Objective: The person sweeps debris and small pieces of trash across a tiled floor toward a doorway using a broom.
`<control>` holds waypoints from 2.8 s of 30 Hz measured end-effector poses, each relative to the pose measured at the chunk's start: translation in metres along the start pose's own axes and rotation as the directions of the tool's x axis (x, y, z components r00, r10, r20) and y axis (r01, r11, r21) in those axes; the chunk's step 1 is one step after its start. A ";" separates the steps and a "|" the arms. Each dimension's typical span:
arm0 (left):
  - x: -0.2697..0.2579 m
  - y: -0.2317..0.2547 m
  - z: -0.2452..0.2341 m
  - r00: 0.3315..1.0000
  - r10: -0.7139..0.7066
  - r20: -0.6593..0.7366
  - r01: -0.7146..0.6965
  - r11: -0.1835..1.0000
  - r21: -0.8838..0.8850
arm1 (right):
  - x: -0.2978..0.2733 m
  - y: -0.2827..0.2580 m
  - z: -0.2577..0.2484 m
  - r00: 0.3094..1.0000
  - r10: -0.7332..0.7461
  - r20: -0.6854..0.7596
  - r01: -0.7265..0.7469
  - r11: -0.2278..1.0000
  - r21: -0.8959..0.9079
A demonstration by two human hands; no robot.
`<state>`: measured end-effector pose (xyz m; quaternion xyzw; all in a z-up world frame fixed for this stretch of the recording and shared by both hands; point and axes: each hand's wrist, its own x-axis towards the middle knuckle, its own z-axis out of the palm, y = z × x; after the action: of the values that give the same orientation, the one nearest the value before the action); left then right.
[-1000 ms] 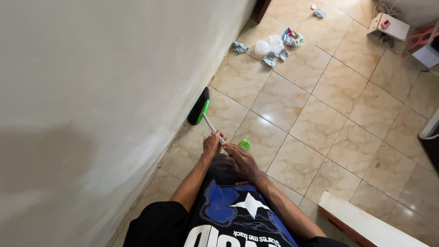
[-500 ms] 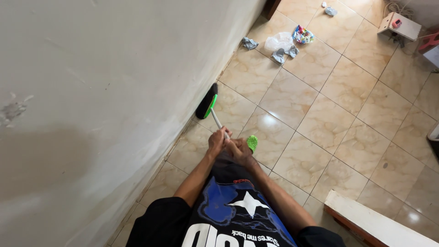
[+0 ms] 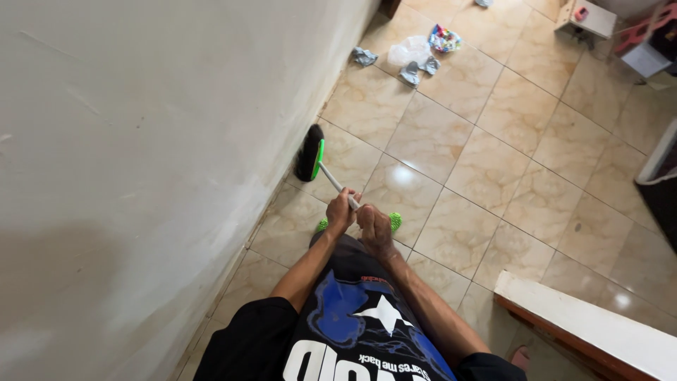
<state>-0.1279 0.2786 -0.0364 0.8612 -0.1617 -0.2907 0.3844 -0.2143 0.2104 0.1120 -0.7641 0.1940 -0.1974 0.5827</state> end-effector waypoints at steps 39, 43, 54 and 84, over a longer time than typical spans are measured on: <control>-0.083 -0.043 -0.031 0.998 -0.031 0.060 0.028 0.999 0.041 | -0.036 -0.027 -0.012 0.899 -0.066 0.432 0.012 0.992 0.125; -0.097 -0.063 0.005 0.995 -0.001 0.102 0.028 0.964 -0.263 | -0.056 -0.018 -0.022 0.807 -0.223 0.547 0.166 0.974 0.152; -0.222 -0.039 -0.012 0.966 -0.208 -0.151 0.202 0.978 -0.058 | -0.153 -0.019 -0.017 0.828 -0.112 0.549 -0.066 0.953 0.295; -0.301 -0.171 -0.043 1.000 0.012 0.022 -0.008 0.984 -0.181 | -0.282 -0.109 0.106 0.810 -0.268 0.521 0.263 0.961 0.085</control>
<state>-0.3258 0.5661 -0.0294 0.8187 -0.1433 -0.3120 0.4604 -0.3899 0.4719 0.1699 -0.8057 -0.0830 -0.0603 0.5834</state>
